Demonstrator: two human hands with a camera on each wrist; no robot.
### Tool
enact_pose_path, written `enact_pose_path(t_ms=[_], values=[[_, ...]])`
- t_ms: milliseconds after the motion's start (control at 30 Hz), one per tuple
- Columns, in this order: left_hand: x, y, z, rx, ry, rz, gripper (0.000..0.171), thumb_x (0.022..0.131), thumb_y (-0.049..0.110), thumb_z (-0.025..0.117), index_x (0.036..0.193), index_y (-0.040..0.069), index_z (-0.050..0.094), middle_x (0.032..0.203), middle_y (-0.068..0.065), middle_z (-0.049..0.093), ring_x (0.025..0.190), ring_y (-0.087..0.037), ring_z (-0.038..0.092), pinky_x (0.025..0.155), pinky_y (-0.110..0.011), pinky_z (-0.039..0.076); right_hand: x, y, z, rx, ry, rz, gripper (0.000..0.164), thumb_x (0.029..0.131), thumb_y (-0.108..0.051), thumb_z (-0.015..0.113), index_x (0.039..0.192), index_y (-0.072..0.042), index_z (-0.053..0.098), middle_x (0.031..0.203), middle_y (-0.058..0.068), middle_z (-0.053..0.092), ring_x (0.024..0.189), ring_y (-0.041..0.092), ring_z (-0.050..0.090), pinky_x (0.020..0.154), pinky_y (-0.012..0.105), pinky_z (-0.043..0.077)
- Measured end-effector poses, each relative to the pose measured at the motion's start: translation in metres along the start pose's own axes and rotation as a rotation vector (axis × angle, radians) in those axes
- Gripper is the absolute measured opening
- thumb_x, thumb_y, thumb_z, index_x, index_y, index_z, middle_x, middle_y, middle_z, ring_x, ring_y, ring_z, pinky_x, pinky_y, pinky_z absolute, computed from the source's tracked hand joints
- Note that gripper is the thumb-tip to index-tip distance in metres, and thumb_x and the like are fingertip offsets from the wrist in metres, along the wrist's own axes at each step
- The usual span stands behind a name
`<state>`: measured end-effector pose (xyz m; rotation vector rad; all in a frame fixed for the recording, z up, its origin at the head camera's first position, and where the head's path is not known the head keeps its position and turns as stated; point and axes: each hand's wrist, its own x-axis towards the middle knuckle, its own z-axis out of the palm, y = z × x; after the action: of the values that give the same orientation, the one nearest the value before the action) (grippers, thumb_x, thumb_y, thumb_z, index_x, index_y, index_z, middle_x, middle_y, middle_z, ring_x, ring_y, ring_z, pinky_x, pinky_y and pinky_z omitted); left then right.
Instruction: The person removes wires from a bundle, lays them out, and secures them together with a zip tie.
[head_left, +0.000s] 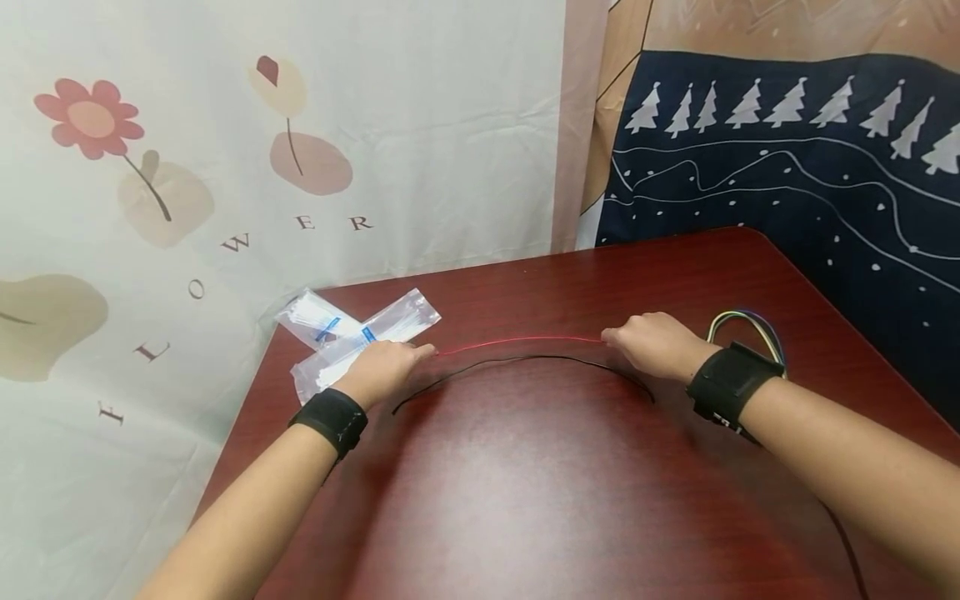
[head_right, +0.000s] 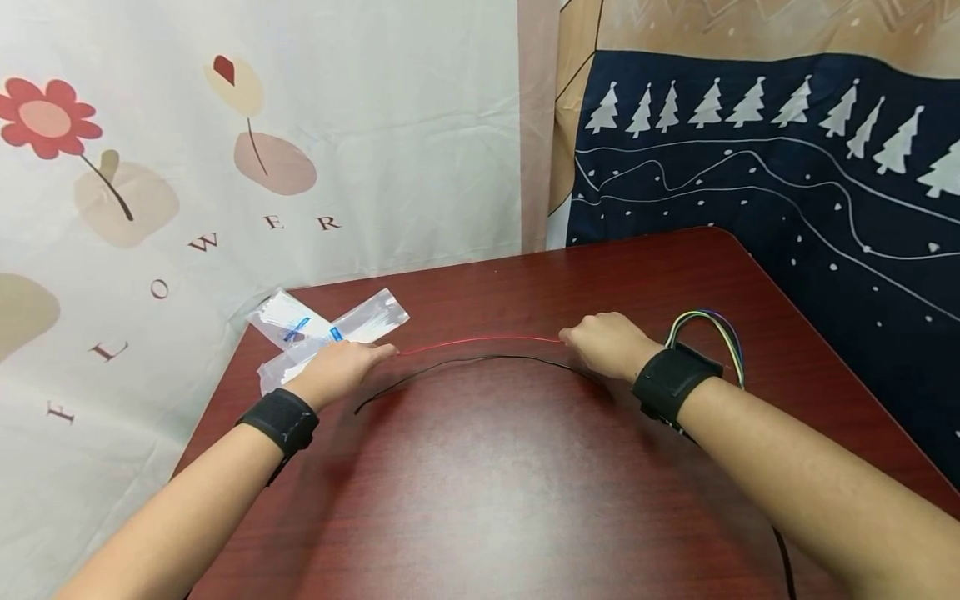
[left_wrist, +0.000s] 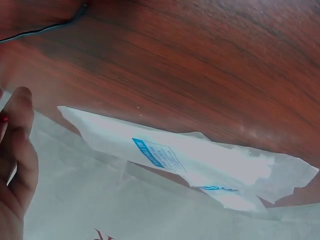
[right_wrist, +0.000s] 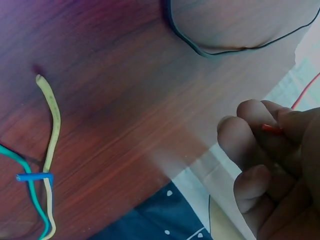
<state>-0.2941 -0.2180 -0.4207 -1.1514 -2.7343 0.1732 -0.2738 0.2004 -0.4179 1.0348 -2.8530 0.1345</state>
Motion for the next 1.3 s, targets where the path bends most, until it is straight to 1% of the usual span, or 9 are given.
enact_pose_path(t_ms=[167,367,567,700,767,867,967,1100,1300], values=[[0.004,-0.007,0.003,0.004,0.026,-0.021,0.028,0.084,-0.003,0.059,0.106,0.016,0.059,0.08,-0.002,0.066,0.065,-0.022,0.061,0.059,-0.04,0.05,0.001,0.001,0.002,0.016,-0.005,0.001,0.008,0.089,-0.01,0.061,0.083,-0.013,0.066,0.056,-0.012,0.049,0.048,0.003,0.044,0.049,0.025,0.042],[0.004,-0.011,0.008,-0.025,-0.005,-0.068,0.031,0.086,0.0,0.06,0.113,0.015,0.058,0.088,-0.004,0.067,0.074,-0.023,0.063,0.065,-0.041,0.052,0.005,0.0,0.001,0.097,-0.033,0.015,0.007,0.09,-0.011,0.06,0.088,-0.011,0.066,0.063,-0.007,0.058,0.052,0.001,0.049,0.053,0.025,0.045],[0.004,-0.013,0.017,-0.128,-0.01,-0.091,0.029,0.088,0.008,0.061,0.116,0.015,0.058,0.085,-0.002,0.067,0.071,-0.02,0.062,0.068,-0.038,0.051,0.008,0.0,0.008,0.192,-0.002,0.047,0.013,0.091,-0.012,0.059,0.103,-0.009,0.064,0.075,-0.002,0.064,0.054,0.003,0.049,0.055,0.026,0.044],[0.008,-0.011,0.019,-0.193,-0.049,-0.137,0.029,0.089,0.008,0.059,0.116,0.014,0.062,0.095,-0.002,0.067,0.082,-0.02,0.063,0.075,-0.039,0.05,0.011,-0.002,0.013,0.185,0.02,0.071,0.013,0.089,-0.012,0.062,0.101,-0.009,0.062,0.072,-0.004,0.06,0.053,0.005,0.046,0.053,0.026,0.042],[0.011,-0.008,0.02,-0.215,-0.087,-0.145,0.026,0.089,0.008,0.057,0.113,0.014,0.064,0.092,0.0,0.066,0.082,-0.019,0.062,0.075,-0.038,0.05,0.013,-0.003,0.017,0.181,0.016,0.076,0.01,0.088,-0.012,0.063,0.098,-0.01,0.062,0.071,-0.005,0.059,0.053,0.006,0.047,0.053,0.027,0.042],[0.017,-0.001,0.021,-0.228,-0.144,-0.138,0.018,0.089,0.01,0.056,0.102,0.016,0.068,0.08,0.004,0.063,0.074,-0.015,0.058,0.07,-0.035,0.048,0.014,-0.005,0.025,0.174,0.008,0.067,0.007,0.086,-0.01,0.064,0.092,-0.011,0.064,0.072,-0.005,0.059,0.056,0.005,0.05,0.054,0.027,0.043],[0.02,0.003,0.022,-0.19,-0.16,-0.101,0.013,0.088,0.012,0.058,0.093,0.019,0.068,0.072,0.008,0.057,0.067,-0.012,0.053,0.064,-0.032,0.045,0.015,-0.007,0.031,0.167,0.004,0.057,0.006,0.082,-0.006,0.065,0.085,-0.011,0.064,0.07,-0.005,0.059,0.057,0.005,0.05,0.054,0.028,0.044],[0.021,0.006,0.021,-0.154,-0.162,-0.072,0.014,0.085,0.012,0.061,0.09,0.021,0.069,0.073,0.009,0.058,0.066,-0.01,0.053,0.064,-0.032,0.046,0.015,-0.01,0.036,0.164,0.009,0.063,0.009,0.079,-0.004,0.067,0.079,-0.012,0.063,0.065,-0.006,0.055,0.054,0.008,0.048,0.052,0.029,0.042],[0.019,0.009,0.02,-0.155,-0.166,-0.073,0.011,0.083,0.014,0.066,0.092,0.019,0.069,0.075,0.009,0.06,0.067,-0.01,0.054,0.064,-0.033,0.047,0.014,-0.013,0.039,0.11,0.021,0.089,0.009,0.079,-0.007,0.067,0.077,-0.013,0.061,0.06,-0.007,0.05,0.053,0.01,0.046,0.049,0.031,0.04]])
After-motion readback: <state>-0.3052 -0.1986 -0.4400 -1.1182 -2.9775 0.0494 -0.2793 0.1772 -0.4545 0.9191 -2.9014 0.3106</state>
